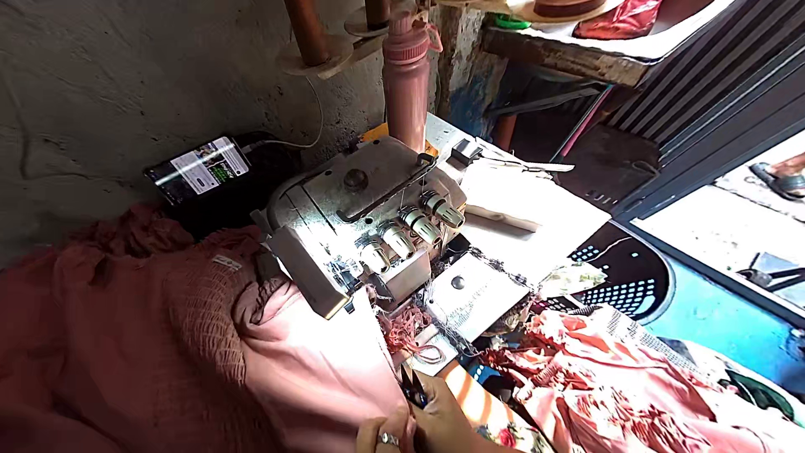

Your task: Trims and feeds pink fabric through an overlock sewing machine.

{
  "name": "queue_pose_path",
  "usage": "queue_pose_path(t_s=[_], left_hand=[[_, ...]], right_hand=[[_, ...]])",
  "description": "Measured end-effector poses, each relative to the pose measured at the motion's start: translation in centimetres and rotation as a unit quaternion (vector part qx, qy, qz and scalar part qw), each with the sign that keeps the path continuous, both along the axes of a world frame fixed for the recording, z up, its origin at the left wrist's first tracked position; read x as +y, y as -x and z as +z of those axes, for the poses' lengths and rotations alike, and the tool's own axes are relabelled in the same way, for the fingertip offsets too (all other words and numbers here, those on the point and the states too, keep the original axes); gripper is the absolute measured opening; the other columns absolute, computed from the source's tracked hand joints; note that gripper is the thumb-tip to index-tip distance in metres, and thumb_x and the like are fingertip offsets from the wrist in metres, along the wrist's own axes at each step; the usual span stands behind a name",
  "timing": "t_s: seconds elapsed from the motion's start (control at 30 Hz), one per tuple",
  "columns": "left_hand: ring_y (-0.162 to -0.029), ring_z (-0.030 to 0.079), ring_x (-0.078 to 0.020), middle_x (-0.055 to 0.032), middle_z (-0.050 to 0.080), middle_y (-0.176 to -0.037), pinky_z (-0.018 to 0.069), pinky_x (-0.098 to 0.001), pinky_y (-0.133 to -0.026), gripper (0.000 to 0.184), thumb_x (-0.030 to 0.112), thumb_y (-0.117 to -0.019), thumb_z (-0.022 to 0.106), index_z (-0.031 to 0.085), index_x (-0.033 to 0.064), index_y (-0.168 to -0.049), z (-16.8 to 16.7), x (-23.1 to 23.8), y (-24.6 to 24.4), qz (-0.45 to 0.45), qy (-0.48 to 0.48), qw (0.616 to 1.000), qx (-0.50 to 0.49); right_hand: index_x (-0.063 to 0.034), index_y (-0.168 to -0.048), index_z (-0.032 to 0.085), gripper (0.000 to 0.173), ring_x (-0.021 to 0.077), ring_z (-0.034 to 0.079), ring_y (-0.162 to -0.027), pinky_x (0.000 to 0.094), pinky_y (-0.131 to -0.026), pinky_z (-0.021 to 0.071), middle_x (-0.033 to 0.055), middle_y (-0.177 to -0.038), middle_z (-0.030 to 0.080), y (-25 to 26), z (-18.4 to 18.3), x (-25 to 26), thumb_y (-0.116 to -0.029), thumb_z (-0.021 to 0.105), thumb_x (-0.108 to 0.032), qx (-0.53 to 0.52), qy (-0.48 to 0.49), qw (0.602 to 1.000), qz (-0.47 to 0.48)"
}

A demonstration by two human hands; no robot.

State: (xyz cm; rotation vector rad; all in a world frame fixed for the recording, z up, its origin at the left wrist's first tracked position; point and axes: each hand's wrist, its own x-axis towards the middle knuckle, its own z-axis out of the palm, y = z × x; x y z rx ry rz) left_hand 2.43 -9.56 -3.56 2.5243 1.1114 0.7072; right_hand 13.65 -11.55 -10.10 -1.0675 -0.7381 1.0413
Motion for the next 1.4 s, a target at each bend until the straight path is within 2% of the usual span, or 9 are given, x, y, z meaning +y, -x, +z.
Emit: queue_pose_path(t_s=[0.27,0.4,0.5,0.63,0.73,0.9,1.0,1.17,1.4], left_hand=[[-0.067,0.069,-0.0171,-0.0062,0.073,-0.082,0.0537,-0.0337,-0.058,0.03,0.026,-0.1004,0.055,0.077,0.0085,-0.093,-0.8,6.6,-1.0,-0.002,-0.091,0.996,0.022],[-0.083,0.065,0.0034,0.007,0.072,-0.086,0.054,-0.0166,-0.077,0.029,0.035,-0.0988,0.063,0.073,0.0128,-0.084,-1.0,14.4,2.3,-0.13,0.097,0.981,-0.107],[-0.072,0.058,0.0135,0.0207,0.065,-0.075,0.0483,-0.0079,-0.067,0.016,0.024,-0.0902,0.068,0.069,0.021,-0.075,1.9,18.3,2.7,-0.149,0.243,0.952,-0.109],[-0.073,0.063,0.0022,0.0012,0.07,-0.079,0.0523,-0.0184,-0.069,0.022,0.026,-0.0892,0.067,0.073,0.0048,-0.088,4.3,14.3,3.7,-0.031,0.118,0.992,0.015],[-0.088,0.069,-0.0088,-0.0158,0.074,-0.096,0.0547,-0.0256,-0.083,0.023,0.009,-0.0909,0.06,0.072,-0.0075,-0.103,4.0,10.4,5.8,0.039,0.071,0.997,0.013],[-0.1,0.061,0.0107,0.0045,0.07,-0.103,0.0517,-0.0123,-0.091,0.016,-0.001,-0.0968,0.053,0.063,-0.0094,-0.105,1.6,9.6,6.3,0.065,0.079,0.977,-0.186],[-0.098,0.06,0.0109,0.0087,0.07,-0.101,0.0506,-0.0119,-0.088,0.015,0.013,-0.0999,0.059,0.068,0.0011,-0.103,2.0,7.9,5.6,0.034,0.031,0.98,-0.194],[-0.078,0.071,-0.0162,-0.015,0.074,-0.086,0.0555,-0.0239,-0.074,0.018,0.013,-0.0935,0.065,0.075,-0.0018,-0.091,1.3,2.0,1.1,-0.019,-0.029,0.998,-0.052],[-0.068,0.068,-0.0182,-0.0134,0.072,-0.08,0.0532,-0.0246,-0.061,0.018,0.007,-0.0865,0.064,0.078,0.0007,-0.096,-0.4,2.2,-0.5,-0.021,-0.074,0.997,0.013]], right_hand=[[-0.0118,-0.088,0.063,0.004,-0.0079,0.05,-0.055,0.0129,-0.053,0.0434,-0.0135,-0.066,0.056,-1.9,-0.3,3.5,-0.0907,0.064,-0.009,0.029,0.05,0.997,0.061],[-0.0045,-0.099,0.064,0.015,0.0021,0.061,-0.06,0.0217,-0.06,0.0534,-0.0048,-0.072,0.066,-0.7,0.3,4.6,-0.092,0.073,-0.014,0.131,0.129,0.95,0.252],[-0.0042,-0.099,0.064,0.01,0.0018,0.064,-0.061,0.0204,-0.058,0.0537,-0.0035,-0.073,0.07,4.1,0.8,4.9,-0.0941,0.07,-0.011,0.222,0.102,0.948,0.205],[0.0017,-0.11,0.063,0.024,0.0014,0.065,-0.076,0.023,-0.072,0.0566,-0.0021,-0.087,0.068,4.5,0.1,3.5,-0.093,0.072,-0.013,0.169,0.008,0.983,0.066],[-0.0023,-0.117,0.059,0.019,0.0018,0.067,-0.065,0.0211,-0.059,0.0584,-0.0038,-0.088,0.07,1.0,-0.2,2.7,-0.1029,0.06,-0.016,0.162,0.02,0.982,0.094],[-0.0115,-0.104,0.058,0.004,-0.0017,0.053,-0.045,0.012,-0.04,0.0372,-0.0015,-0.068,0.068,-1.4,1.5,2.0,-0.1018,0.06,-0.013,0.332,0.181,0.899,0.222],[-0.0108,-0.096,0.062,0.009,-0.0015,0.058,-0.048,0.0134,-0.044,0.0438,-0.0033,-0.066,0.07,-0.8,2.1,0.6,-0.094,0.068,-0.005,0.258,0.142,0.951,0.093],[-0.0124,-0.095,0.07,0.006,-0.0086,0.061,-0.067,0.0147,-0.064,0.0536,-0.0163,-0.077,0.067,-0.5,0.2,-1.1,-0.0916,0.069,-0.007,0.067,0.021,0.997,-0.03],[-0.0076,-0.094,0.069,0.007,-0.0116,0.059,-0.074,0.0106,-0.069,0.0511,-0.0135,-0.08,0.066,-1.2,-0.8,-0.2,-0.0924,0.064,-0.003,0.007,-0.011,0.999,-0.052]])
